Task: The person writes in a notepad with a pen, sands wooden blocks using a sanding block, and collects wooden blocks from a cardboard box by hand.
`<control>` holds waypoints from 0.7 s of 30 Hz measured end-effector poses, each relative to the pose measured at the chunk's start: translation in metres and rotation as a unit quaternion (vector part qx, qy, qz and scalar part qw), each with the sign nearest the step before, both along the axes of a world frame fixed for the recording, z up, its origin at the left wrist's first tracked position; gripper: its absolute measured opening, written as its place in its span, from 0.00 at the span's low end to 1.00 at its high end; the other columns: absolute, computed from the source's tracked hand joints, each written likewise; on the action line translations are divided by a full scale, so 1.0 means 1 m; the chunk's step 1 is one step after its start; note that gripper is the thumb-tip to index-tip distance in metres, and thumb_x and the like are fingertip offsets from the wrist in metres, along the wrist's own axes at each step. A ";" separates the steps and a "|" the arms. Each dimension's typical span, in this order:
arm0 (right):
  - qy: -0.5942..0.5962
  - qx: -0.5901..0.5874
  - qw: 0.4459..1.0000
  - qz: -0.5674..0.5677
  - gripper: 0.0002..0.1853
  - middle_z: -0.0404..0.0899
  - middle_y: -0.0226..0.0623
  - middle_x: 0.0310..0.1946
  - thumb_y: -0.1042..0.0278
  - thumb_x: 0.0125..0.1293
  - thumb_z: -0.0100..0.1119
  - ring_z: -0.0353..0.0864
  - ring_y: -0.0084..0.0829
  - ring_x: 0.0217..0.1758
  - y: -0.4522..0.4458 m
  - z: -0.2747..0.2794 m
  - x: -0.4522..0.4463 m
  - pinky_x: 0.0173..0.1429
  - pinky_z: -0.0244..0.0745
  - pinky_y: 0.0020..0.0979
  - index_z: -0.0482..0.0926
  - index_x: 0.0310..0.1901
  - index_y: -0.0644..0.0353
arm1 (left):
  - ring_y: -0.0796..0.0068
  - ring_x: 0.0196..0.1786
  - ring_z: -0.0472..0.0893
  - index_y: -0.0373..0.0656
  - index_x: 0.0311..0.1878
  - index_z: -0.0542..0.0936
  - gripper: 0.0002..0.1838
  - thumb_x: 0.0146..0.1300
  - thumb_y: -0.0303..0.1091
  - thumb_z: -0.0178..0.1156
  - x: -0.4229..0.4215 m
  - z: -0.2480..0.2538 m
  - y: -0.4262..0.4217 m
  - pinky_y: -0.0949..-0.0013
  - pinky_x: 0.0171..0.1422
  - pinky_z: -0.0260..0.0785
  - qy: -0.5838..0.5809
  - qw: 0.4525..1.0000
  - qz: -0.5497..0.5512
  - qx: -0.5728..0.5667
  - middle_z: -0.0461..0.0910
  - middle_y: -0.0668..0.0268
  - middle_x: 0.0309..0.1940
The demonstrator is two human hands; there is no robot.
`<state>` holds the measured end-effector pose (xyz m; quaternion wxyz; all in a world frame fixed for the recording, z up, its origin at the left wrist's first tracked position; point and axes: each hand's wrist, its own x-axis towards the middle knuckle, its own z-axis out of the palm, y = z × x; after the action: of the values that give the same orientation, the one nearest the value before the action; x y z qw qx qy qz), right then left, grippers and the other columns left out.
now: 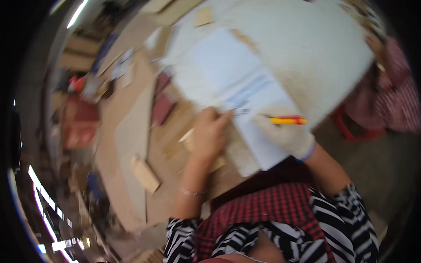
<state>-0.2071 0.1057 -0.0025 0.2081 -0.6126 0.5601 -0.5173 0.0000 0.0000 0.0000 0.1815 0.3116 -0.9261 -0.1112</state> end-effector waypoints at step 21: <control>-0.024 0.096 0.995 -0.010 0.07 0.84 0.38 0.33 0.72 0.66 0.57 0.83 0.29 0.36 -0.006 0.013 0.008 0.42 0.76 0.30 0.83 0.37 0.65 | 0.61 0.39 0.74 0.49 0.47 0.86 0.22 0.48 0.22 0.57 0.001 0.005 -0.002 0.61 0.42 0.71 0.040 0.999 0.008 -0.020 0.73 0.62 0.33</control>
<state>-0.1994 0.0996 0.0108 0.2741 -0.5712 0.6082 -0.4783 0.0014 -0.0024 0.0048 0.2255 0.3110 -0.9174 -0.1036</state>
